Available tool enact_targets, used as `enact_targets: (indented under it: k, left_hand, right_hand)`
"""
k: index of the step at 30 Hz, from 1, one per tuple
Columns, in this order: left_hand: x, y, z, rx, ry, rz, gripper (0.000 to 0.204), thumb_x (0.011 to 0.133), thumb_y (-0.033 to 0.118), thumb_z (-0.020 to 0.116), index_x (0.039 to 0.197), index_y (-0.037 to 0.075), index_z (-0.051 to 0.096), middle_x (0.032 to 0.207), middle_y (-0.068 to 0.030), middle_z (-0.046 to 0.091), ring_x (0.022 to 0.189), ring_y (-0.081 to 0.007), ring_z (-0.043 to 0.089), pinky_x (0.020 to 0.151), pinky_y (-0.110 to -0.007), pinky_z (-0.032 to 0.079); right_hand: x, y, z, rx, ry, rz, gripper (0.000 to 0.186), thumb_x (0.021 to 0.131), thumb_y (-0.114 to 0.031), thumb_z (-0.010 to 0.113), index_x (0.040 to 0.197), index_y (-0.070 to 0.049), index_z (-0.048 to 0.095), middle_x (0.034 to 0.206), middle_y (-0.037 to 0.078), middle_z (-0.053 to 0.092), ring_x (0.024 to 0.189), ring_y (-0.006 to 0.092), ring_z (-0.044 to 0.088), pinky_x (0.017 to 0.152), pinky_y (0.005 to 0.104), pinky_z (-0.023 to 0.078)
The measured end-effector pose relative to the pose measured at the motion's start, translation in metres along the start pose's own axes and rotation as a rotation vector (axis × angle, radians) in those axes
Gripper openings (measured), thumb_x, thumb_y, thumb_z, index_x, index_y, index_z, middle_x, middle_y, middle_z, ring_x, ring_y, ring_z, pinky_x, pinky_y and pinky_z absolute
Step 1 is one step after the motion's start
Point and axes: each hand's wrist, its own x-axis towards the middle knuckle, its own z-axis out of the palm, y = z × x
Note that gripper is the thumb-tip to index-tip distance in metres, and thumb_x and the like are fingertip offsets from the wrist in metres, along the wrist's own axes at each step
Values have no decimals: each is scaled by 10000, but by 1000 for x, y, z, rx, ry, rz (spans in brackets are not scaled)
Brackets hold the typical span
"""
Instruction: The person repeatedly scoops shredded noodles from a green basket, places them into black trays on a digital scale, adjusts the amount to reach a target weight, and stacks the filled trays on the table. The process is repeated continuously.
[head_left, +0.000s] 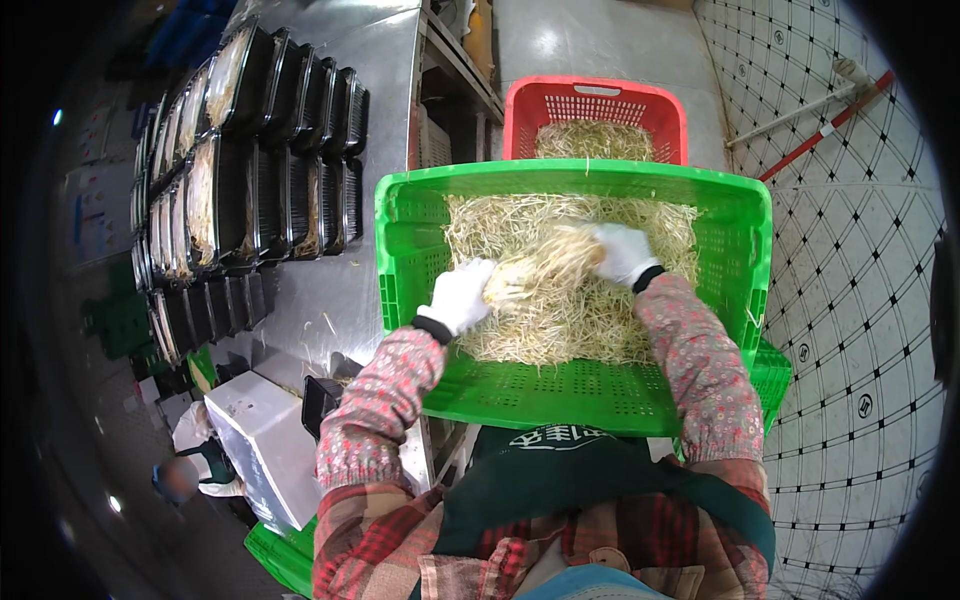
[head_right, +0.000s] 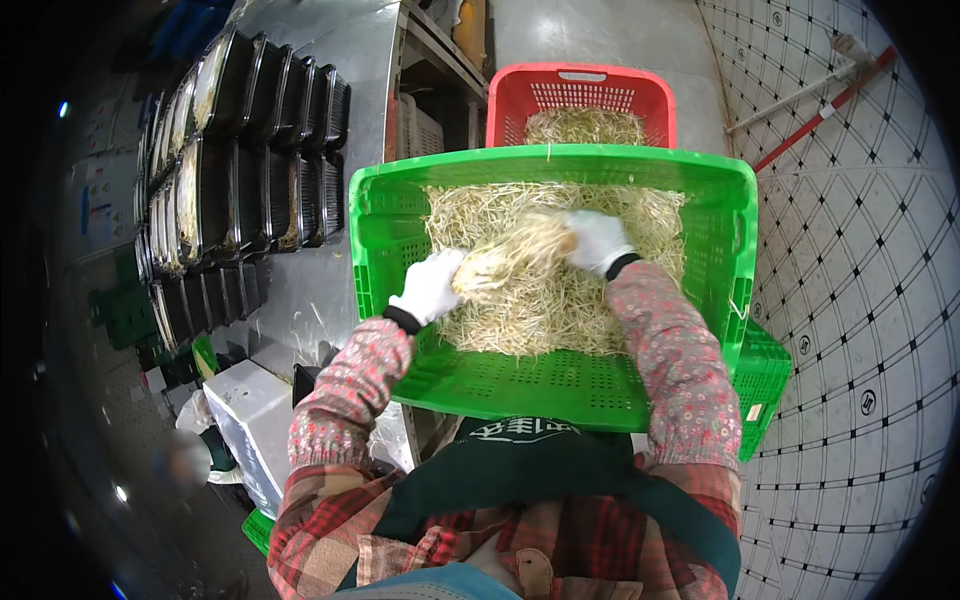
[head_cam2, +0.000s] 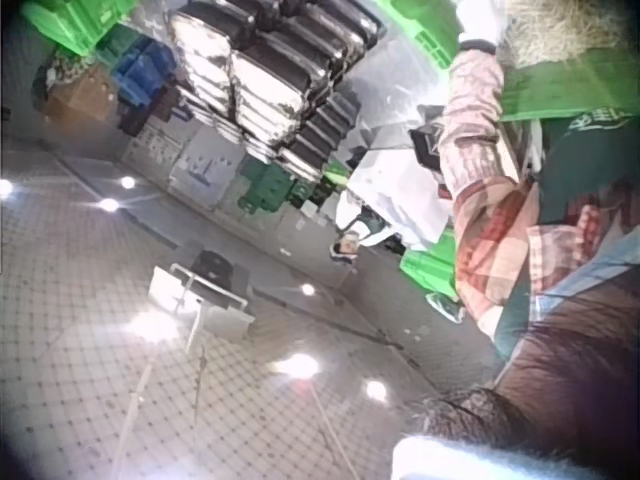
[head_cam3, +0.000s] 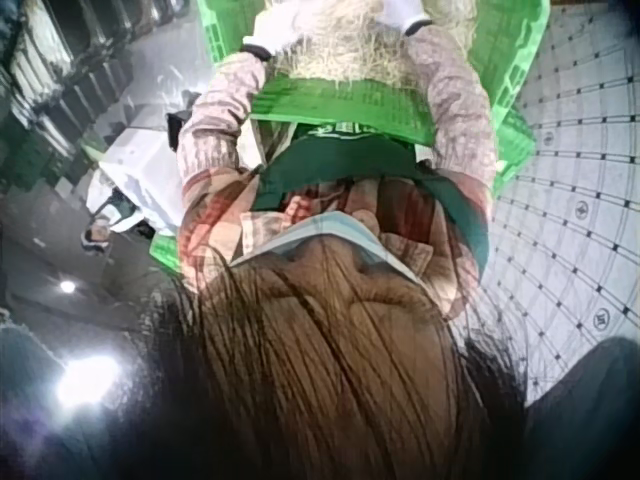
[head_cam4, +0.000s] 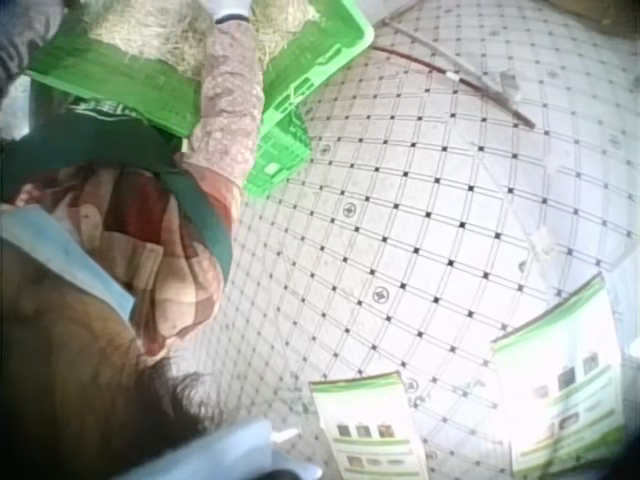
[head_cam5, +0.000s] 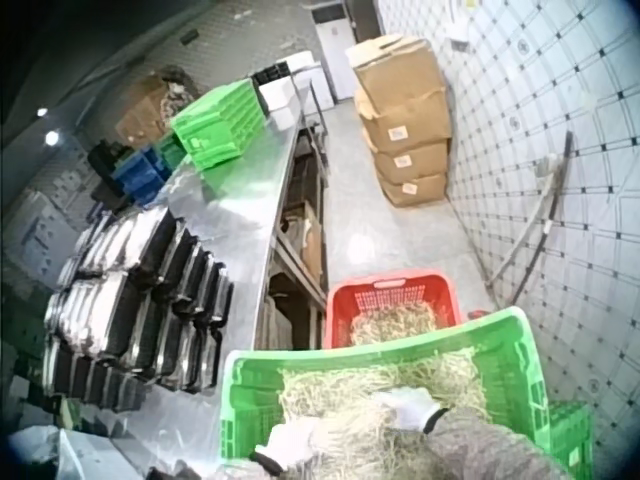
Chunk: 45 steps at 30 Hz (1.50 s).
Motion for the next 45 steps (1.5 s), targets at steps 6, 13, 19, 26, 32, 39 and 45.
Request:
enact_targets:
  k: [6,13,19,26,32,39,45]
  left_hand:
    - [-40,24,-12,290,-47,266,779,669,17,642,1409,175,458,1097,-54,574,992,-269,552,748,-409,464]
    - [0,38,2,-58,-89,156,1142,603,462,853,1537,183,257,1514,-128,377,1375,-380,365,1077,-552,344]
    - [87,17,25,-103,-194,-83,1517,435,558,917,1565,122,2,1603,-241,87,1483,-430,76,1150,-648,155]
    - [31,24,55,-107,-317,-136,1503,431,376,965,1566,149,7,1569,-226,196,1415,-449,253,1107,-580,314]
    - [41,24,64,-176,-242,-358,1173,591,260,903,1497,-1,204,1362,-272,473,1184,-405,543,984,-407,468]
    - [21,12,42,-86,-261,-122,764,672,210,806,1346,58,478,1151,-188,620,1051,-369,614,888,-412,503]
    - [2,29,33,71,-151,58,817,715,105,743,1454,190,404,1386,-109,477,1287,-331,454,976,-421,460]
  right_hand:
    - [17,-36,-36,-13,38,85,520,742,-408,712,1142,-86,629,1038,160,673,920,314,671,778,427,551]
    - [22,-63,28,-197,-203,-60,1263,554,-506,882,1557,-213,172,1595,202,179,1426,420,281,1054,572,378]
    - [54,-19,17,75,-323,37,1436,484,-586,883,1569,-132,60,1617,203,93,1499,380,29,1184,587,94]
    - [-41,-47,59,-158,-141,-49,1292,534,-472,898,1529,-56,187,1443,203,397,1308,352,420,1072,526,340]
    - [-15,-32,82,-14,-227,104,661,780,-171,675,1378,-40,429,1106,173,618,1033,338,611,822,451,528]
    - [-23,27,28,273,9,74,355,877,-313,592,1165,-113,646,1040,192,679,993,363,648,902,447,513]
    - [2,-19,-29,349,-8,158,445,817,-372,636,1120,-47,612,1004,193,691,959,366,658,859,449,515]
